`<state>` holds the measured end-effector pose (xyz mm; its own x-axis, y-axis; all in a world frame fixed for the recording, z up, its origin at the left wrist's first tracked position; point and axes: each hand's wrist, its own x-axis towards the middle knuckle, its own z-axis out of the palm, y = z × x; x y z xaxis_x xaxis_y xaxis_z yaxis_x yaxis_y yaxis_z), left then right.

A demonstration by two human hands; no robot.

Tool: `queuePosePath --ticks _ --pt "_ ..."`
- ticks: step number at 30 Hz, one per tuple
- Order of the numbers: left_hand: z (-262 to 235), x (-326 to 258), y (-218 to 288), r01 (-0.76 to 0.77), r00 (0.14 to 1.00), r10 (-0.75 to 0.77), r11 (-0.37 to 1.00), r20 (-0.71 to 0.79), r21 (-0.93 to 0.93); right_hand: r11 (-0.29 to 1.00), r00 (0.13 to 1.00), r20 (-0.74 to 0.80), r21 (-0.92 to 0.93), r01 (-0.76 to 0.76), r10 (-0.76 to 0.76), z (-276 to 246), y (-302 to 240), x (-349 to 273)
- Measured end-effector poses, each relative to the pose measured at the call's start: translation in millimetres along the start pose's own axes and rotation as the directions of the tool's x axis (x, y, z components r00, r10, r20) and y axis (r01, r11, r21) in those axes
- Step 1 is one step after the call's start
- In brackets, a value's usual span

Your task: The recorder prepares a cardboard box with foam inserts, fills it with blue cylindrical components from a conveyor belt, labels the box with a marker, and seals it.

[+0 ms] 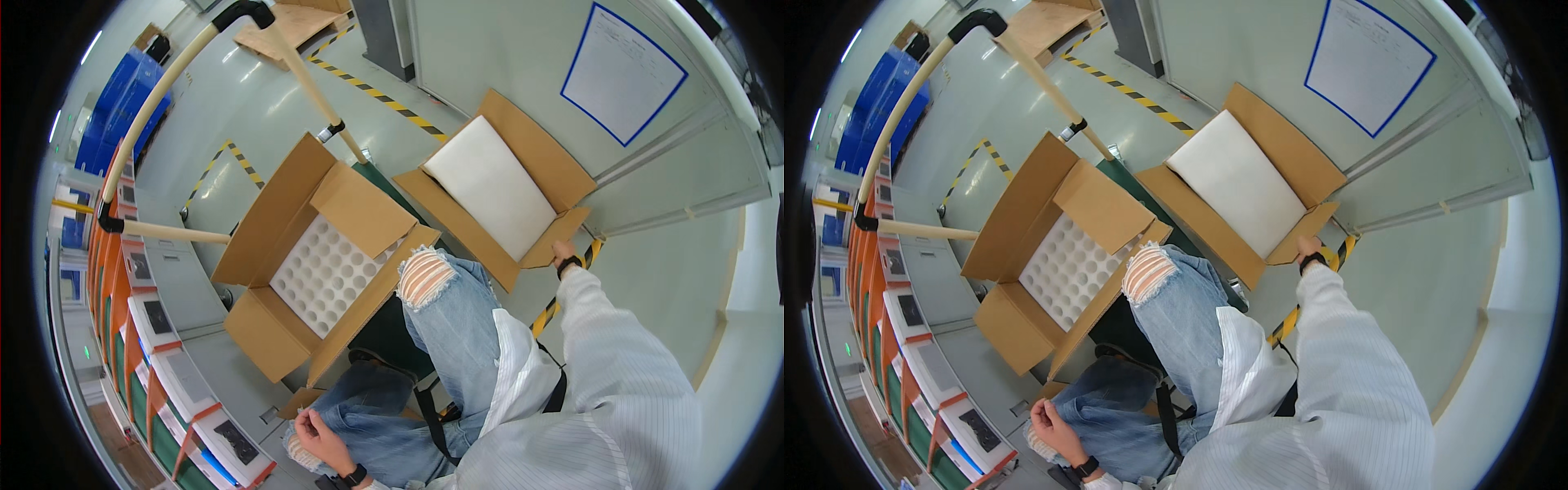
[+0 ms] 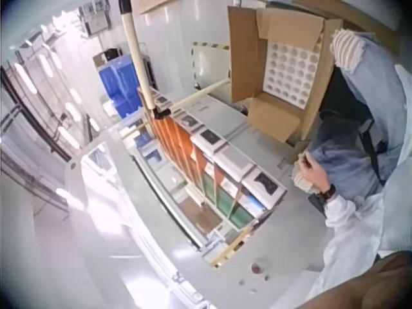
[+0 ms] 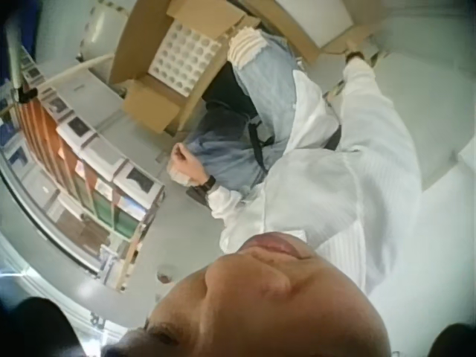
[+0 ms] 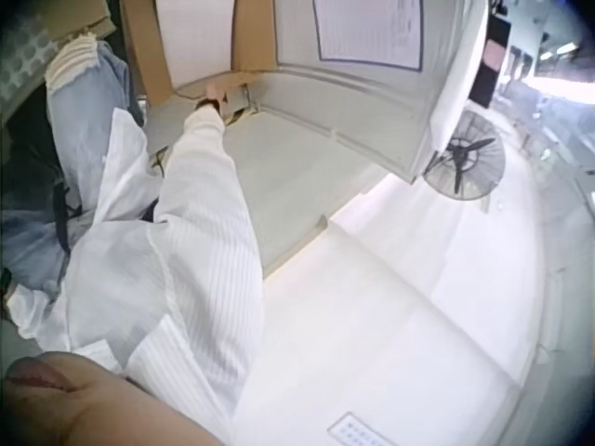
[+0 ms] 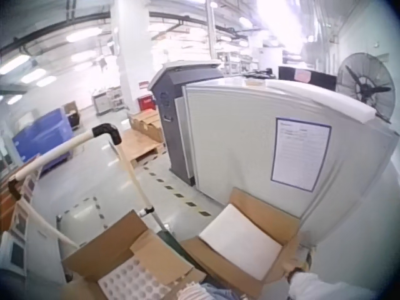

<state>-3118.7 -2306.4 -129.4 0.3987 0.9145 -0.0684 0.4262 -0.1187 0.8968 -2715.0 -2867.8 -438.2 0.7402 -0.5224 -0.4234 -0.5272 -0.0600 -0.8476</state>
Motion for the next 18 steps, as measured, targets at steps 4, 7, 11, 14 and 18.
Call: queuePosePath --ticks 4,7,11,14,18 --pt "-33.4 5.0 16.5 -0.028 0.997 0.036 0.993 -0.071 0.115 0.990 0.959 0.279 0.138 0.015 -0.053 39.4 -91.8 -125.0" --pt "-35.6 -5.1 29.7 -0.055 0.989 0.073 0.989 -0.125 0.140 0.955 0.904 0.369 0.275 0.116 -0.216 28.2 -173.2 -170.9" --pt "-62.6 -42.2 22.0 -0.163 0.943 0.165 0.986 -0.287 0.033 0.894 0.767 0.478 0.346 0.283 -0.428 -13.1 -275.5 -188.6" --pt "-122.0 -97.9 -20.4 -0.004 0.885 -0.001 1.000 -0.466 -0.009 0.798 0.671 0.450 0.193 0.570 -0.588 -39.7 -330.6 -244.5" --pt "-166.0 -188.0 -126.3 0.304 0.742 -0.321 0.944 -0.588 -0.131 0.858 0.821 0.274 0.282 0.430 -0.502 -62.6 -398.8 -366.3"
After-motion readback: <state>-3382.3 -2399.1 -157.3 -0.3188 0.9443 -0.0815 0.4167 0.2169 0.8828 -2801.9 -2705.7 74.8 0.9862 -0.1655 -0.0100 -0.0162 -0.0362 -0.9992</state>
